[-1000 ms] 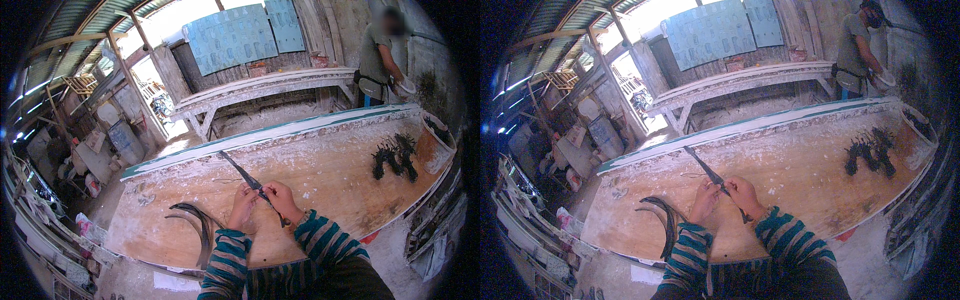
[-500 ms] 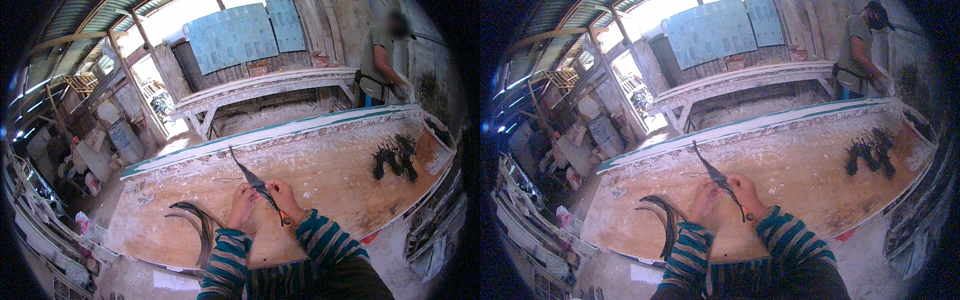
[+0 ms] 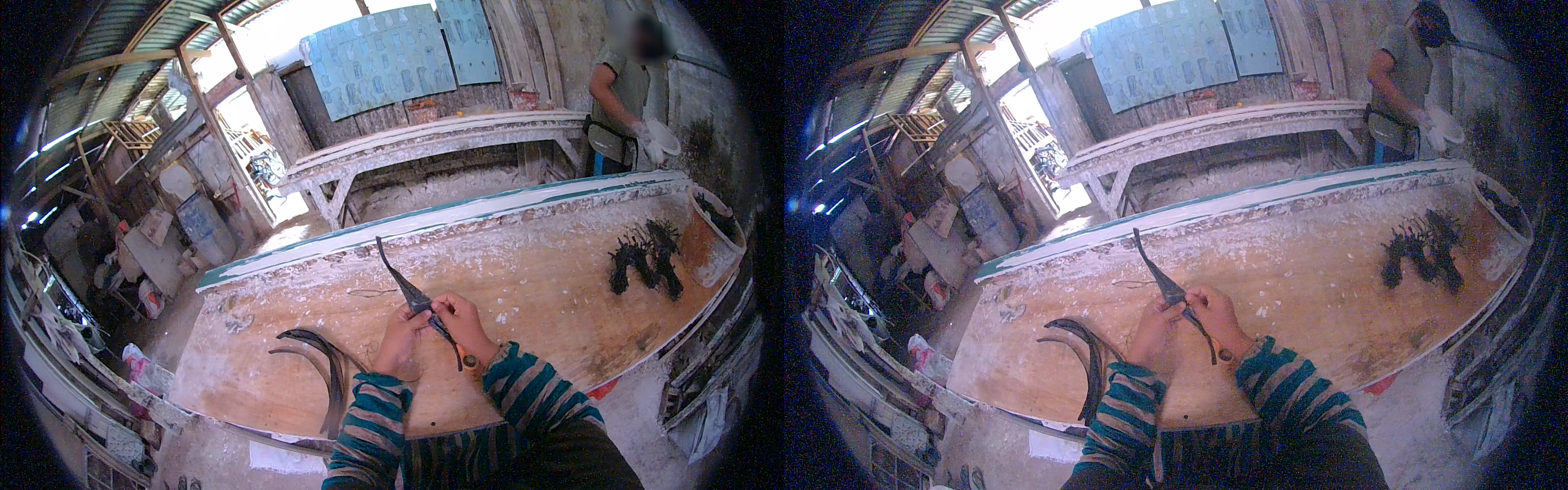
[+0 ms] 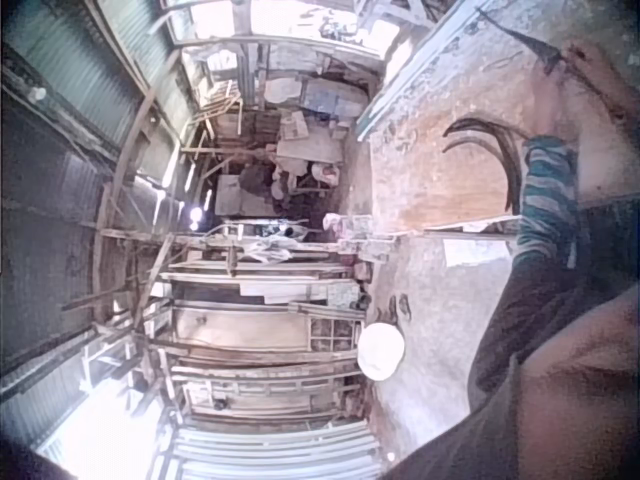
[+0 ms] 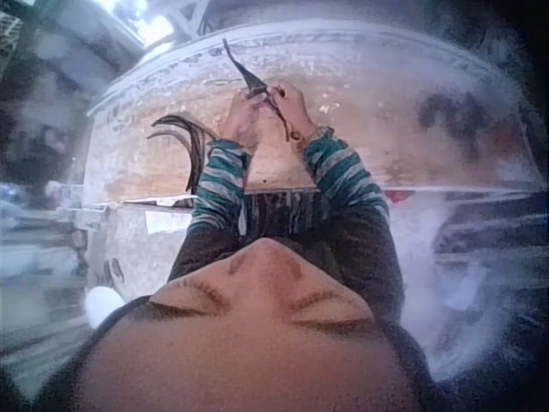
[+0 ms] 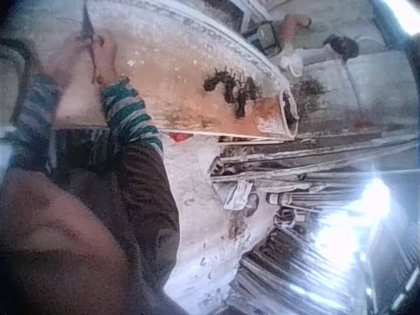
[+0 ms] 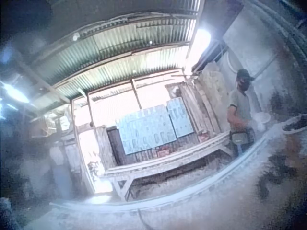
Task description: The person uses orange-handled scissors to cut a bundle of black cords into shorter pieces on a wooden workbench. The person gathers the cut pieces and sets them aside. A coworker in the background applies a white substance to a long curved object.
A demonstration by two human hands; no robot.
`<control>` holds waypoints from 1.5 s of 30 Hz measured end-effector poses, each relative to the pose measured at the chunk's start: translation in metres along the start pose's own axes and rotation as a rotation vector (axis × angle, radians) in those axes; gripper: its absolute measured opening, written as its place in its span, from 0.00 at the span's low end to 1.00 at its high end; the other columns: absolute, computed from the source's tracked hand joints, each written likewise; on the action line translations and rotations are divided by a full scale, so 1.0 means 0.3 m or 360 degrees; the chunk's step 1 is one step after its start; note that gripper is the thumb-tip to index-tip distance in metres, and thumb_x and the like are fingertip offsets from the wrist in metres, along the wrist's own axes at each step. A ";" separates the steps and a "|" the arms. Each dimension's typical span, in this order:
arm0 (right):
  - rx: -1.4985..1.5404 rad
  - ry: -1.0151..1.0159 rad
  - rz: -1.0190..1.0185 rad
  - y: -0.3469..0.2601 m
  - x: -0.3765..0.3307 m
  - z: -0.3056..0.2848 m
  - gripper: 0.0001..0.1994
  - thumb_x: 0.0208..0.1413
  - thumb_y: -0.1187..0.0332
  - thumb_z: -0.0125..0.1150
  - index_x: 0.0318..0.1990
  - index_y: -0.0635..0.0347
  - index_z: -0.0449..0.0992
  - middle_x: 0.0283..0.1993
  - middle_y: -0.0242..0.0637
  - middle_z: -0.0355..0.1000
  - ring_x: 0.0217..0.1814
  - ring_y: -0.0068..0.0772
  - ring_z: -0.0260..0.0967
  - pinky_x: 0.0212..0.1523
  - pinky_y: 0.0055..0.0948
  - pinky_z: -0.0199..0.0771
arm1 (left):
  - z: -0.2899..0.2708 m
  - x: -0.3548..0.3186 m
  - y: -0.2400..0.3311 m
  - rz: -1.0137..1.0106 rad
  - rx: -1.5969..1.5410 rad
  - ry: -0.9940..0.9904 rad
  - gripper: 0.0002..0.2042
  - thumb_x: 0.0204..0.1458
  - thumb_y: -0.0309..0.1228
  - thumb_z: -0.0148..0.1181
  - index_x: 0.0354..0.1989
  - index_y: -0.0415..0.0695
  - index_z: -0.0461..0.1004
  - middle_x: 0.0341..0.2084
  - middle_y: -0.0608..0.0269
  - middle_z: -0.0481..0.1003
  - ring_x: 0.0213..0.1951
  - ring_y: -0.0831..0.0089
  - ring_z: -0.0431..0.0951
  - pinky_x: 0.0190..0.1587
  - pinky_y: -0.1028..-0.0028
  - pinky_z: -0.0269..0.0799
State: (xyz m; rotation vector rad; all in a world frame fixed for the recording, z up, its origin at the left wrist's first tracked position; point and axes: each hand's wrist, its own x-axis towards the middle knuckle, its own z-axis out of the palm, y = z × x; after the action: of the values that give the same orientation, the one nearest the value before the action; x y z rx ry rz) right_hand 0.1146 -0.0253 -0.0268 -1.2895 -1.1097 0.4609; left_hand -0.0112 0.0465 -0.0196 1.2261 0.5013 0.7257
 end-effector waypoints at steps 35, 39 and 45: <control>0.0311 -0.0286 0.0257 -0.024 0.011 -0.013 0.10 0.52 0.64 0.57 0.25 0.61 0.71 0.21 0.24 0.64 0.25 0.15 0.58 0.25 0.20 0.59 | -0.015 -0.006 0.033 0.0118 -0.0034 0.0101 0.04 0.49 0.25 0.56 0.33 0.44 0.69 0.23 0.74 0.69 0.25 0.84 0.70 0.28 0.84 0.67; 0.0431 -0.0307 0.0260 -0.038 0.009 -0.019 0.10 0.52 0.64 0.57 0.25 0.60 0.71 0.21 0.25 0.65 0.25 0.15 0.59 0.25 0.20 0.60 | 0.012 -0.021 0.059 0.0097 -0.0040 0.0141 0.03 0.49 0.25 0.56 0.32 0.44 0.69 0.22 0.74 0.68 0.24 0.85 0.69 0.27 0.84 0.66; 0.0394 -0.0420 0.0327 -0.033 0.009 -0.030 0.09 0.52 0.64 0.57 0.28 0.60 0.73 0.21 0.26 0.66 0.24 0.16 0.61 0.25 0.19 0.60 | -0.005 -0.020 0.058 0.0135 0.0004 0.0191 0.03 0.50 0.27 0.55 0.33 0.47 0.69 0.26 0.73 0.71 0.26 0.85 0.69 0.29 0.83 0.66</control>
State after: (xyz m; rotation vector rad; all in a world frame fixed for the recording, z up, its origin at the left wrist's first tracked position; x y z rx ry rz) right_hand 0.1205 -0.0304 -0.0157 -1.1492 -1.1007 0.9150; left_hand -0.0202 0.0461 -0.0036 1.2166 0.5513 0.8750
